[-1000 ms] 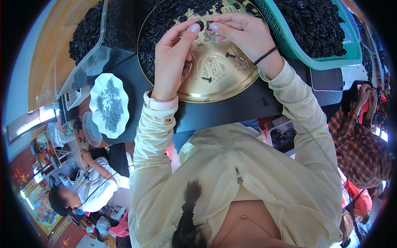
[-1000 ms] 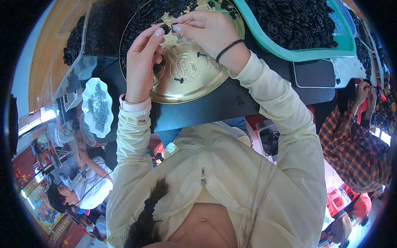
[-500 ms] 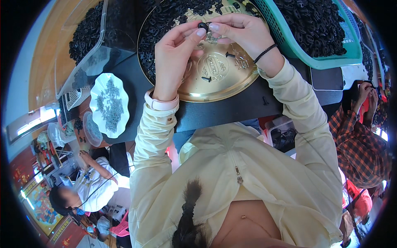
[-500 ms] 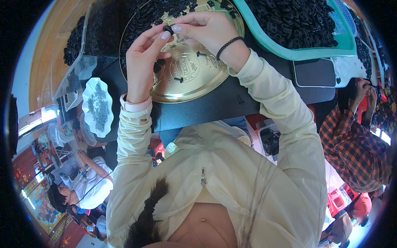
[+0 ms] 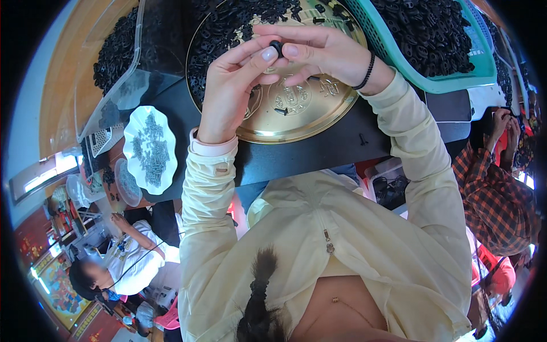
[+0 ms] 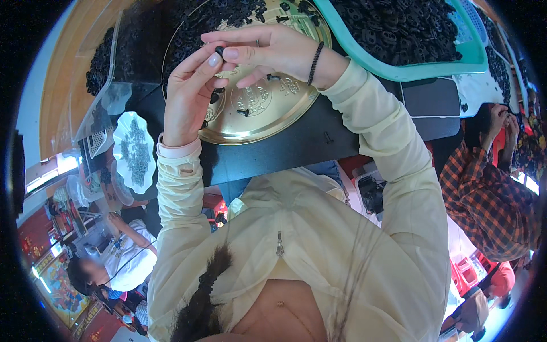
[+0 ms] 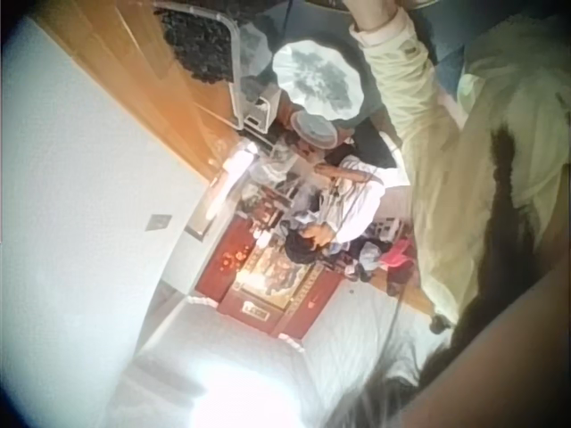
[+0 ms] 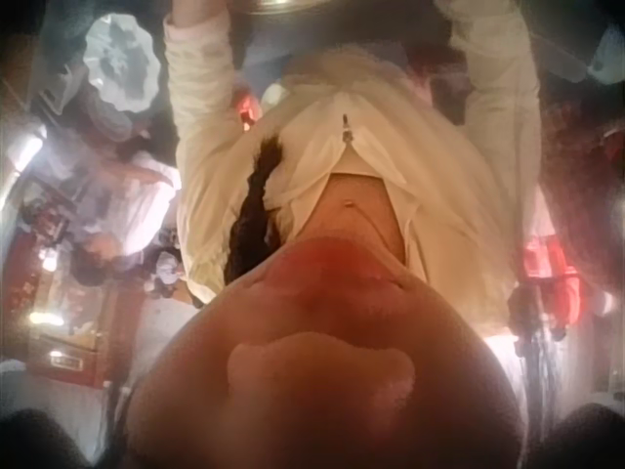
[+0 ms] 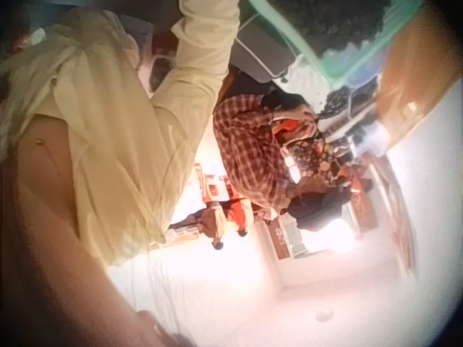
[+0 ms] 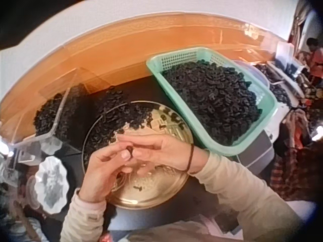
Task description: The person assembles small black plastic hair accessories by hand. They pick up a black plastic base and a metal screw, then insert the screw into the base. The person repeats this process, handling the components one at a time and placing the finished items onto a gold tray.
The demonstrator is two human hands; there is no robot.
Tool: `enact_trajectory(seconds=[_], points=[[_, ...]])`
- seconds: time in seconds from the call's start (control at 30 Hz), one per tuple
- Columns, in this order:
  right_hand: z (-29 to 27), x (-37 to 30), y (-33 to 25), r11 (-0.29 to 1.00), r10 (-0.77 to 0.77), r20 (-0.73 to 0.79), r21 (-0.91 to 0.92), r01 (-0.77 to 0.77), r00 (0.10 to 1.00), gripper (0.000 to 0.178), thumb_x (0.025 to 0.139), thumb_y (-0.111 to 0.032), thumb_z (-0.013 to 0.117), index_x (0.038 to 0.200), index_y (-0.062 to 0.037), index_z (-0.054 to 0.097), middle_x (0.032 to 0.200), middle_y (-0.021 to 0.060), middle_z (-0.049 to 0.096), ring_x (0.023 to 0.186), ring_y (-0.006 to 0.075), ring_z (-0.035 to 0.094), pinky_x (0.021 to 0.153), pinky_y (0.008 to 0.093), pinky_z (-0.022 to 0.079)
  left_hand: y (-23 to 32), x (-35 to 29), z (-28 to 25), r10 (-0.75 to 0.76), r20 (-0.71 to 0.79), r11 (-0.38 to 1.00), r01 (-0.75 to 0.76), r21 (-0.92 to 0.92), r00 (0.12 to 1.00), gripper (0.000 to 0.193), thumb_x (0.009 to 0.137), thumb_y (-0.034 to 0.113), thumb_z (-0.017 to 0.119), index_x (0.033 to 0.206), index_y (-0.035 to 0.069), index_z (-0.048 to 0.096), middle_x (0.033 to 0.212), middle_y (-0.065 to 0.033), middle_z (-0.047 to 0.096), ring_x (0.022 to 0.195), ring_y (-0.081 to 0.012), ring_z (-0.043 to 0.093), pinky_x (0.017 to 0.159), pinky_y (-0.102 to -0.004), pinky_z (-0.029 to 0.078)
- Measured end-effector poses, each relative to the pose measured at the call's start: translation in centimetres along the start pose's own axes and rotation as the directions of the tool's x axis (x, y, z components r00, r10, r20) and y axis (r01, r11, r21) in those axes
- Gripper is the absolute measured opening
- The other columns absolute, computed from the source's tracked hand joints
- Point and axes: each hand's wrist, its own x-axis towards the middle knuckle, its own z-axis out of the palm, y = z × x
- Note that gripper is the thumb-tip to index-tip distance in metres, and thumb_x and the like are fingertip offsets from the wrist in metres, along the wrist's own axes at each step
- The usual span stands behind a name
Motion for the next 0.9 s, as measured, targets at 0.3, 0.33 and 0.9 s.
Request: enact_trajectory(seconds=[0.3, 0.33, 0.9], points=[[0.6, 0.7, 0.8, 0.943, -0.262, -0.212, -0.266, 0.202, 0.942, 0.037, 0.091, -0.026, 0.058, 0.125, -0.0118, 0.056, 0.107, 0.0047, 0.065, 0.091, 0.0121, 0.062, 0.078, 0.0275, 0.054, 0.2, 1.4, 0.7, 0.062, -0.106, 0.997, -0.056, 0.059, 0.992, 0.032, 0.086, 0.013, 0.065, 0.114, -0.001, 0.057, 0.092, -0.009, 0.067, 0.08, -0.0123, 0.066, 0.059, -0.019, 0.05], [0.8, 0.5, -0.1, 0.847, -0.345, -0.222, -0.493, 0.2, 0.912, 0.037, 0.09, -0.025, 0.058, 0.125, -0.0112, 0.056, 0.107, 0.005, 0.065, 0.09, 0.0122, 0.063, 0.077, 0.0273, 0.053, 0.2, 1.5, 0.7, 0.065, -0.112, 0.998, -0.063, 0.026, 0.992, 0.033, 0.086, 0.014, 0.064, 0.115, 0.0, 0.056, 0.092, -0.0091, 0.067, 0.08, -0.0124, 0.066, 0.059, -0.0189, 0.05], [-0.5, 0.5, -1.4, 0.689, -0.512, -0.354, 0.375, 0.62, 0.783, 0.051, 0.094, -0.033, 0.048, 0.134, -0.0027, 0.035, 0.128, 0.0156, 0.048, 0.109, 0.0239, 0.055, 0.089, 0.0334, 0.05, -0.3, 0.5, -0.7, 0.253, 0.145, 0.123, -0.181, 0.976, 0.956, 0.013, 0.079, 0.02, 0.065, 0.086, 0.009, 0.069, 0.083, -0.009, 0.061, 0.074, -0.0269, 0.061, 0.065, -0.0351, 0.048]])
